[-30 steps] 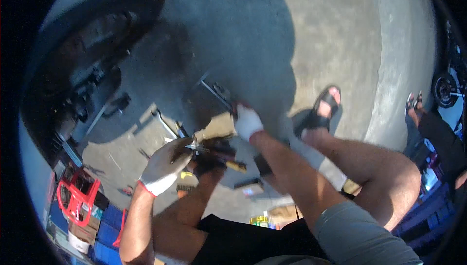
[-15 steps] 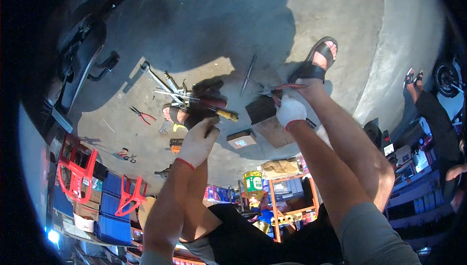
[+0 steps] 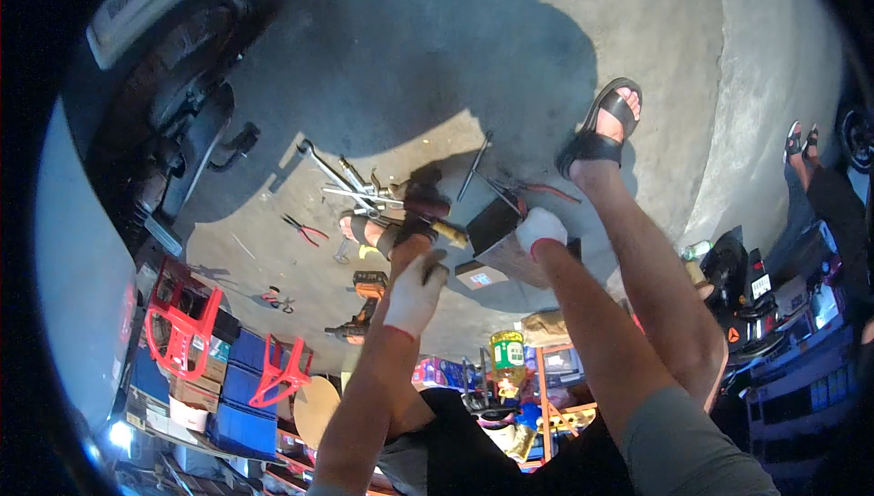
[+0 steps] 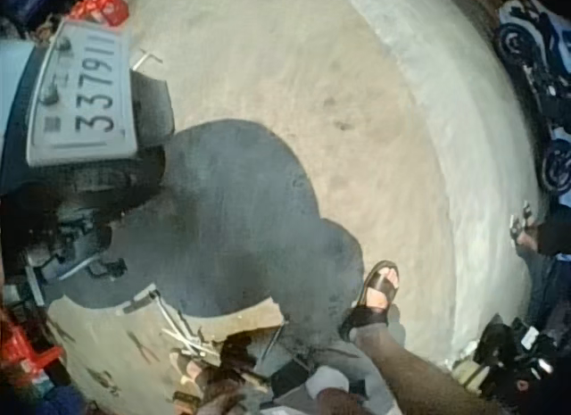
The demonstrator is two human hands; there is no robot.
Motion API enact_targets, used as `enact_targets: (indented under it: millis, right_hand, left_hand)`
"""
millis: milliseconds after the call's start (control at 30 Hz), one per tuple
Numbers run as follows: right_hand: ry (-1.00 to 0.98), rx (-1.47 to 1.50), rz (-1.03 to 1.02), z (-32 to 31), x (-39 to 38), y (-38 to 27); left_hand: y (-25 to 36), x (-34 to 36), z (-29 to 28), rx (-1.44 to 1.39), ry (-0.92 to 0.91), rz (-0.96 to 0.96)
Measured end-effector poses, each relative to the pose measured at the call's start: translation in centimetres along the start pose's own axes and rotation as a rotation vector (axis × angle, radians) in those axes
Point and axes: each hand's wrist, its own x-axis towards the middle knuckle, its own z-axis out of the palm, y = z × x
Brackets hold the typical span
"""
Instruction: The person removes a side panel from the lower section of a white scooter, places it on the ground to clean the interior with a cloth, and then uses a screwdriver to secure screws before reattaching the panel.
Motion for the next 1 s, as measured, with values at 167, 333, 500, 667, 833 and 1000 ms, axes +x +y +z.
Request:
enact_targets:
  millis: [167, 333, 500, 667, 833, 1000]
  right_hand:
    - [0.016, 0.005, 0.013, -0.1, 0.7, 0.6]
    - [-0.118, 0.065, -0.005, 1.4, 5.4, 2.2]
    - [-0.111, 0.367, -0.049, 4.9, 3.6, 3.5]
    - [-0.172, 0.328, 0.014, 2.4, -6.5, 2.0]
    - [-0.045, 0.557, -0.061, -1.8, -15.6, 4.9]
    - [0.014, 0.875, -0.263, -13.9, -27.7, 3.7]
  left_hand:
    - [-2.5, 0.9, 3.0, -0.009, -0.141, -0.191]
    - [-9.9, 5.7, 8.7, 0.056, -0.067, -0.365]
    - [-13.1, 6.3, 13.5, -0.269, 0.036, -0.677]
    - [-11.7, 0.1, 9.8, -0.046, 0.108, -0.437]
    - [-0.6, -6.6, 7.3, 0.373, 0.135, -0.346]
    - [7.4, -14.9, 1.2, 0.447, 0.572, 0.230]
